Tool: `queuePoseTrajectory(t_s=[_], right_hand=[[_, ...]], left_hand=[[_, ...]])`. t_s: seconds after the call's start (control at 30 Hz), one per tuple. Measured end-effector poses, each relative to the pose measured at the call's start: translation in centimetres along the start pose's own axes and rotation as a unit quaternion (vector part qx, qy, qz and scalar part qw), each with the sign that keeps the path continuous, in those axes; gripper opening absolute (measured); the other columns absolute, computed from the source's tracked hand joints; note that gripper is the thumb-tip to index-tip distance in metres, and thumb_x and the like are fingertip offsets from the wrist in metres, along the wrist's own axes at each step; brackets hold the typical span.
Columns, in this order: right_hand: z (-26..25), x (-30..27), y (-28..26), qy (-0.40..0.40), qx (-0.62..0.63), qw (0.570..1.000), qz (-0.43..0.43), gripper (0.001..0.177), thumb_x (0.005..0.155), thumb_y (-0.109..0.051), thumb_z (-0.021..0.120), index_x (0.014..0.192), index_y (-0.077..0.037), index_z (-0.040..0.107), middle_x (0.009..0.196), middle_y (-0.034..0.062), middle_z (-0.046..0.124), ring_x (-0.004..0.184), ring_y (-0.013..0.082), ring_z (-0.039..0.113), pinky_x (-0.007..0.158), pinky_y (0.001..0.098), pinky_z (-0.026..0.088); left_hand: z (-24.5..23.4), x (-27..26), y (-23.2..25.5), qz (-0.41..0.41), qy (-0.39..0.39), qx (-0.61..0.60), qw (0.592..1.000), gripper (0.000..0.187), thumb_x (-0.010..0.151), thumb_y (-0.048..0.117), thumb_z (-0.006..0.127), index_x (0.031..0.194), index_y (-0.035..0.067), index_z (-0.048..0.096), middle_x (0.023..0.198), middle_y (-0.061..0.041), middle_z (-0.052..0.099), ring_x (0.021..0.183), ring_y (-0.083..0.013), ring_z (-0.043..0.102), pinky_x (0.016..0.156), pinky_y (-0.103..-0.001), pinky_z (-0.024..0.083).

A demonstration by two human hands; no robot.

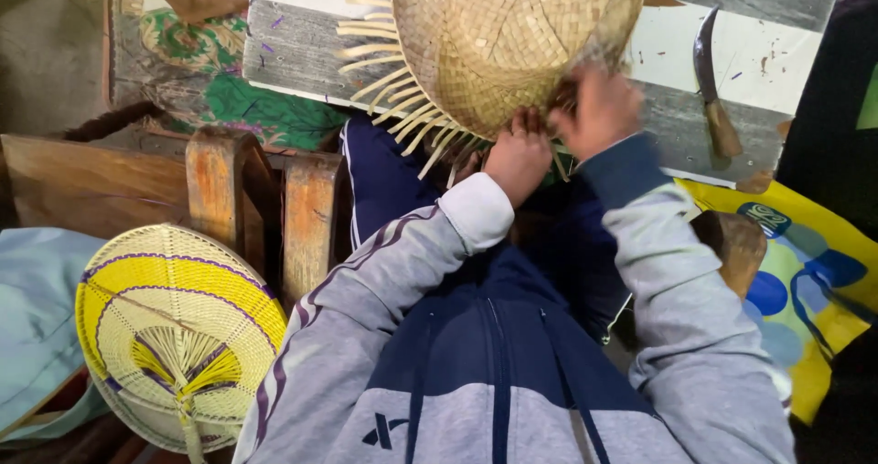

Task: Finishing a hand-woven straw hat by tucking in loose straw ends around the brim and shaping the crown.

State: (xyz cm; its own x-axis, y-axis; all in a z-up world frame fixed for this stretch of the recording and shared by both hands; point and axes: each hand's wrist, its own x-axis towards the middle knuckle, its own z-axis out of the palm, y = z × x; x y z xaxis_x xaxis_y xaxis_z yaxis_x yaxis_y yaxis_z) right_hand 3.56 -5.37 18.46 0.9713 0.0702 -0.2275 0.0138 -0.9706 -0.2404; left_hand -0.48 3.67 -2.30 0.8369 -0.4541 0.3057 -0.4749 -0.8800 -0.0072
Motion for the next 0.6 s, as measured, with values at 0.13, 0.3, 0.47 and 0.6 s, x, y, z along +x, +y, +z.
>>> queuePoseTrajectory(t_s=[0.13,0.3,0.47,0.6], right_hand=[[8.5,3.2,7.3,0.233,-0.141,0.948,-0.165,0.07,0.074,-0.04,0.092,0.126,-0.008,0.057,0.1,0.0134,0.061,0.103,0.0354,0.057,0.08,0.0505,0.043],[7.2,9.2,11.6,0.28,-0.229,0.918,-0.165,0.059,0.088,-0.043,0.091,0.113,-0.006,0.053,0.099,0.0123,0.057,0.094,0.0324,0.047,0.075,0.0415,0.031],[4.2,7.2,8.6,0.114,-0.1,0.982,-0.109,0.048,0.091,-0.031,0.083,0.117,-0.006,0.052,0.106,0.017,0.057,0.102,0.0379,0.049,0.084,0.0471,0.031],[2.6,2.2,2.7,-0.055,-0.061,0.996,-0.036,0.053,0.089,-0.034,0.079,0.135,-0.013,0.063,0.129,0.0162,0.066,0.121,0.0427,0.054,0.093,0.0596,0.039]], left_hand=[[-1.4,0.4,-0.3,0.037,0.082,-0.021,0.996,0.032,0.081,0.004,0.06,0.108,-0.008,0.072,0.105,-0.034,0.072,0.106,-0.0585,0.067,0.059,-0.055,0.056],[-1.0,0.5,-0.3,-0.009,0.012,-0.012,1.0,0.044,0.087,0.012,0.059,0.125,-0.009,0.067,0.128,-0.031,0.067,0.119,-0.0456,0.068,0.058,-0.049,0.057],[-0.7,0.7,-0.4,-0.013,0.021,-0.019,1.0,0.045,0.086,0.012,0.059,0.125,-0.009,0.067,0.123,-0.028,0.071,0.116,-0.0431,0.07,0.053,-0.05,0.057],[-0.9,1.3,-0.5,-0.02,0.063,-0.041,0.997,0.019,0.082,0.015,0.061,0.09,0.004,0.073,0.103,-0.023,0.076,0.1,-0.0457,0.073,0.047,-0.05,0.053]])
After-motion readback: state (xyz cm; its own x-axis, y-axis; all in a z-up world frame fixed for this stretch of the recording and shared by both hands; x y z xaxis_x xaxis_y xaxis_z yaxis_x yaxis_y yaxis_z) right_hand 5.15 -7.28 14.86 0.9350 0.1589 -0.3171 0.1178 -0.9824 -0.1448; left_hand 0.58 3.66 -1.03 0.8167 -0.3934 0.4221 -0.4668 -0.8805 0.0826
